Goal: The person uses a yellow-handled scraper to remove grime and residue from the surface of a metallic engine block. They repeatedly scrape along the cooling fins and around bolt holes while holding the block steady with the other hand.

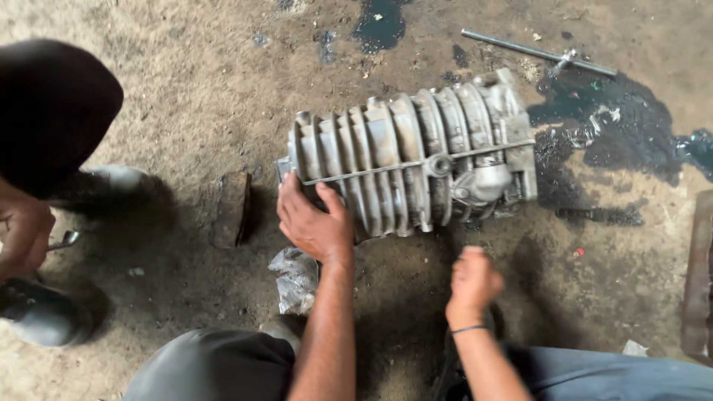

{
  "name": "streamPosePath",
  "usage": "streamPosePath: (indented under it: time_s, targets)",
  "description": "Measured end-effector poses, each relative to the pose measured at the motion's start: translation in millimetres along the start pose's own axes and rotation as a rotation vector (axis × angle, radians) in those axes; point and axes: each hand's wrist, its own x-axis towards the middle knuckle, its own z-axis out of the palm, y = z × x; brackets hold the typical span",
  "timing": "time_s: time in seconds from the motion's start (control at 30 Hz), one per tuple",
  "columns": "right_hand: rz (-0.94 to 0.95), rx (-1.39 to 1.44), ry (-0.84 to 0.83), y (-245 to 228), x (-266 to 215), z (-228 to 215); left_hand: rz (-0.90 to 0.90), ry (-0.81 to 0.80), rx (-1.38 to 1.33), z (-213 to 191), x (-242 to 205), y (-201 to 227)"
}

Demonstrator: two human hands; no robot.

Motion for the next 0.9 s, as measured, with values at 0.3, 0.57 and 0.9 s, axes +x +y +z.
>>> streamPosePath:
  time_s: [0.3,0.57,0.9]
  targets:
    - [-0.324,-0.169,-0.374,-206.3,36.4,4.8,-0.022,-0.021,0.0,-5.9,2.6,5.1]
    - [-1.061,-1.706,-0.422,-293.7,5.8,103.5,-0.019,-0.028,-0.008,-6.3,1.9,5.8]
    - [-0.742,-2.026,-0.673,-295.7,73.4,19.5,-0.025,-0.045,-0.009,-6.8,1.3,5.6]
